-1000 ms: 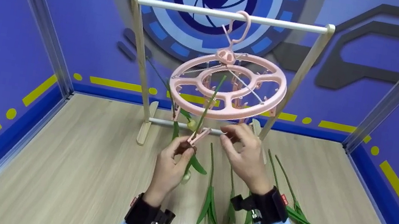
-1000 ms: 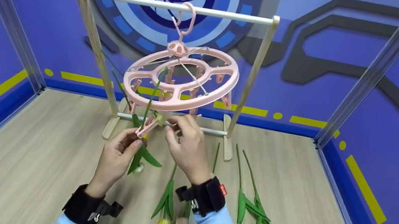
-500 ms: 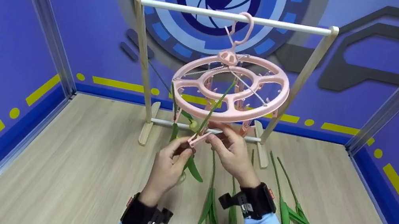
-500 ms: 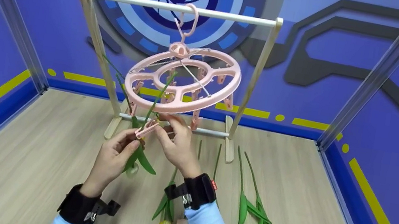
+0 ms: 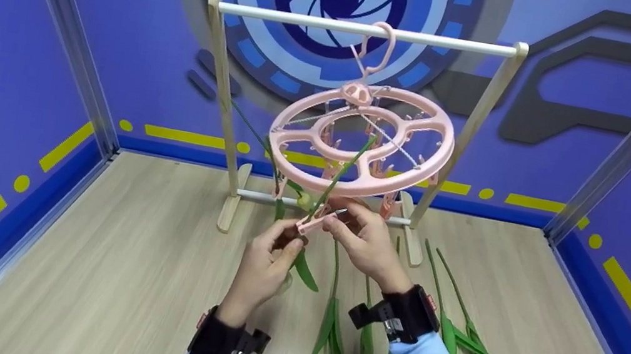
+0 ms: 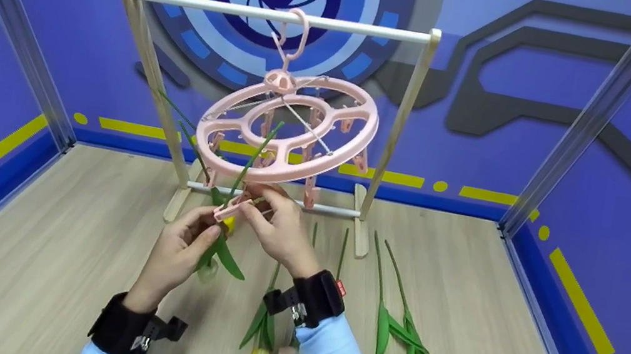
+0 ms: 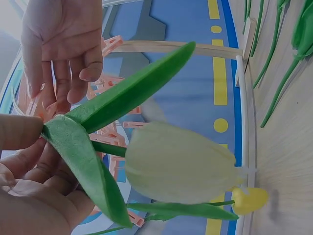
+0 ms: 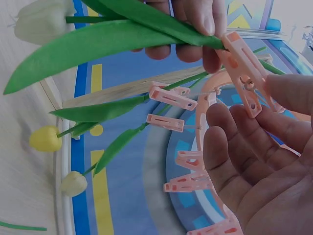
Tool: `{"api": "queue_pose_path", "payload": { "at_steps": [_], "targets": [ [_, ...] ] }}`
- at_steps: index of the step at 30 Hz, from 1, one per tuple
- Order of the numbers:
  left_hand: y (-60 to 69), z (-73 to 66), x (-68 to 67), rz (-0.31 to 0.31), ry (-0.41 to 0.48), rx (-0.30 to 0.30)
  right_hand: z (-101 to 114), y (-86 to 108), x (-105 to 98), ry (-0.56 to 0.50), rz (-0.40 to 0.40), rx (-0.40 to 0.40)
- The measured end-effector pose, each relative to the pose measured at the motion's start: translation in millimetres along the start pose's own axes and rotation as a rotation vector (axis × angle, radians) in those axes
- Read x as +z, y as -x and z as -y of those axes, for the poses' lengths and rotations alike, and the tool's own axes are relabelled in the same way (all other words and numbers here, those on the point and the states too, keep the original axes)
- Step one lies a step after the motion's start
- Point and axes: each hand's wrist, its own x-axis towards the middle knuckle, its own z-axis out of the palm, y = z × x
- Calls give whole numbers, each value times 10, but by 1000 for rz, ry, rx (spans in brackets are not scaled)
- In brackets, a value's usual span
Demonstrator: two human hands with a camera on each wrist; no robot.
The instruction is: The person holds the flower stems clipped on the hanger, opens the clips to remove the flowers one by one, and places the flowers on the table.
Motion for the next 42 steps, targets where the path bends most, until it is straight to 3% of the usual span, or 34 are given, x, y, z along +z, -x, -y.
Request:
{"api": "queue_pose_path", "payload": {
  "at_steps": [5, 17, 28, 35, 42],
  "targets": [
    [13, 36, -2, 11, -33, -12, 14, 0, -24, 8, -1, -16],
    [-4, 63, 6, -43, -233, 83, 40, -23, -71, 13, 16, 10],
    [-3, 19, 20, -22, -217, 56, 43, -63, -133, -23, 82, 2],
    [18, 34, 32, -30, -231, 82, 20, -31, -195, 7, 96, 51],
    [19, 38, 32, -32, -233, 93, -9, -10, -212, 24, 82, 47]
  ]
}}
